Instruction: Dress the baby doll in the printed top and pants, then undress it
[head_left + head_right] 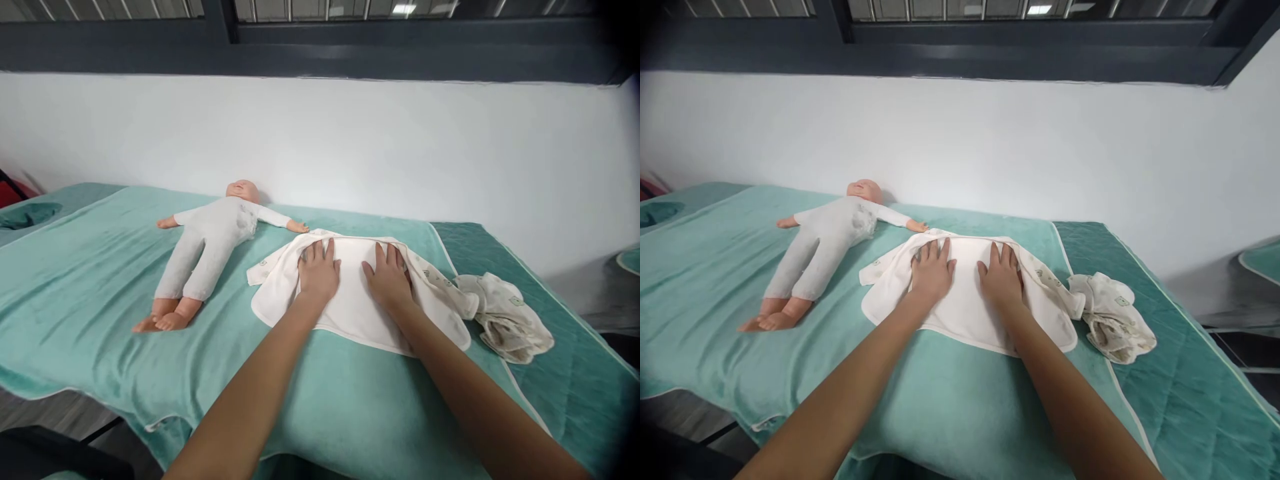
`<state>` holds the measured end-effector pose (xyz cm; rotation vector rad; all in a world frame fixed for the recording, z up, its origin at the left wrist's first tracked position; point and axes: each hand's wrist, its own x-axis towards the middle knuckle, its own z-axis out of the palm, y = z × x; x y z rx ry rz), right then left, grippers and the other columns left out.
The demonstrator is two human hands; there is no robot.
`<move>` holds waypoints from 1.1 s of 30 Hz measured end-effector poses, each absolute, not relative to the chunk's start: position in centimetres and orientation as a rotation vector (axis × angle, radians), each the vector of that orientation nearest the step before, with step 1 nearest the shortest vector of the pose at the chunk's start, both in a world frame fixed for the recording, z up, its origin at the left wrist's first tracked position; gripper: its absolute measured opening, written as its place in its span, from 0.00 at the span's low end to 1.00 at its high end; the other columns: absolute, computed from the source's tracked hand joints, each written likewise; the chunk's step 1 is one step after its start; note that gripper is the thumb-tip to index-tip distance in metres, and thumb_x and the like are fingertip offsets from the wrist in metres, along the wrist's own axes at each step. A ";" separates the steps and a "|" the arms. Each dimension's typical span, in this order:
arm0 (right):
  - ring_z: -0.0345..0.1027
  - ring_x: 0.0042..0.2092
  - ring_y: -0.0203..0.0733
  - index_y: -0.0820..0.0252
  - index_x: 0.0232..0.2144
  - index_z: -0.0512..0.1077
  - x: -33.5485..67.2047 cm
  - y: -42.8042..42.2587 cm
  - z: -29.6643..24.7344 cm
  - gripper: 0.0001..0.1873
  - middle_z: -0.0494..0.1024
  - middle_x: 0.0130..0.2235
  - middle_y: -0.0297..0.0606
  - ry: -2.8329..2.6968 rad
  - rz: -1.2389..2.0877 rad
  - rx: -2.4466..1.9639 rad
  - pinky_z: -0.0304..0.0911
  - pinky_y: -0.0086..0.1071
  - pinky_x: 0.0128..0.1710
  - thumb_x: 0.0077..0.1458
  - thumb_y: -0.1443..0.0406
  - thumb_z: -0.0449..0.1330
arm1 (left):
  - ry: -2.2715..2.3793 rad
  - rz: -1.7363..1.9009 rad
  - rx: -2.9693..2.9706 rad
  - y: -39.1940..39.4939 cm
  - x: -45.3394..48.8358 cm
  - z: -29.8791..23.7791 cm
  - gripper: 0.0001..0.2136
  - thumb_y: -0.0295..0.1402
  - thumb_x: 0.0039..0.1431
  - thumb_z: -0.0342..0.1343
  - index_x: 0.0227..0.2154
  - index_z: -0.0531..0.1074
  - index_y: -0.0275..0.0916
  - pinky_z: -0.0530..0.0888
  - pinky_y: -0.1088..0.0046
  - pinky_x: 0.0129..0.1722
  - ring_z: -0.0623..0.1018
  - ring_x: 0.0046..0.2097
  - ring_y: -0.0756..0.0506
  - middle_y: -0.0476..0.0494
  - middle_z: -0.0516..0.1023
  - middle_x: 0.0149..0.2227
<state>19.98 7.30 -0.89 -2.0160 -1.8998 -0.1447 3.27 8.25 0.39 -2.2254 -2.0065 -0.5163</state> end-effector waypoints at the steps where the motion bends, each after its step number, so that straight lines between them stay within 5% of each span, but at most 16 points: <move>1: 0.45 0.68 0.61 0.66 0.68 0.50 20.0 7.4 -1.1 0.33 0.50 0.69 0.56 -1.894 -0.147 -2.000 0.52 0.51 0.62 0.67 0.55 0.42 | -2.002 -0.532 -2.212 8.3 3.2 0.3 0.27 0.42 0.69 0.35 0.69 0.50 0.43 0.62 0.47 0.61 0.57 0.67 0.34 0.37 0.57 0.69; 11: 0.42 0.69 0.63 0.65 0.70 0.45 20.8 8.4 -1.6 0.36 0.46 0.70 0.58 -1.945 -0.099 -1.908 0.47 0.51 0.65 0.67 0.52 0.42 | -2.053 -0.513 -2.206 8.7 3.4 0.5 0.28 0.43 0.69 0.33 0.69 0.48 0.45 0.62 0.46 0.62 0.55 0.68 0.34 0.38 0.54 0.70; 33: 0.47 0.69 0.57 0.75 0.67 0.53 20.6 9.1 -2.3 0.35 0.55 0.67 0.60 -2.101 0.007 -1.999 0.46 0.46 0.66 0.68 0.55 0.38 | -2.154 -0.456 -2.248 8.6 3.3 -0.7 0.29 0.45 0.69 0.33 0.66 0.57 0.37 0.58 0.54 0.66 0.60 0.67 0.36 0.37 0.61 0.67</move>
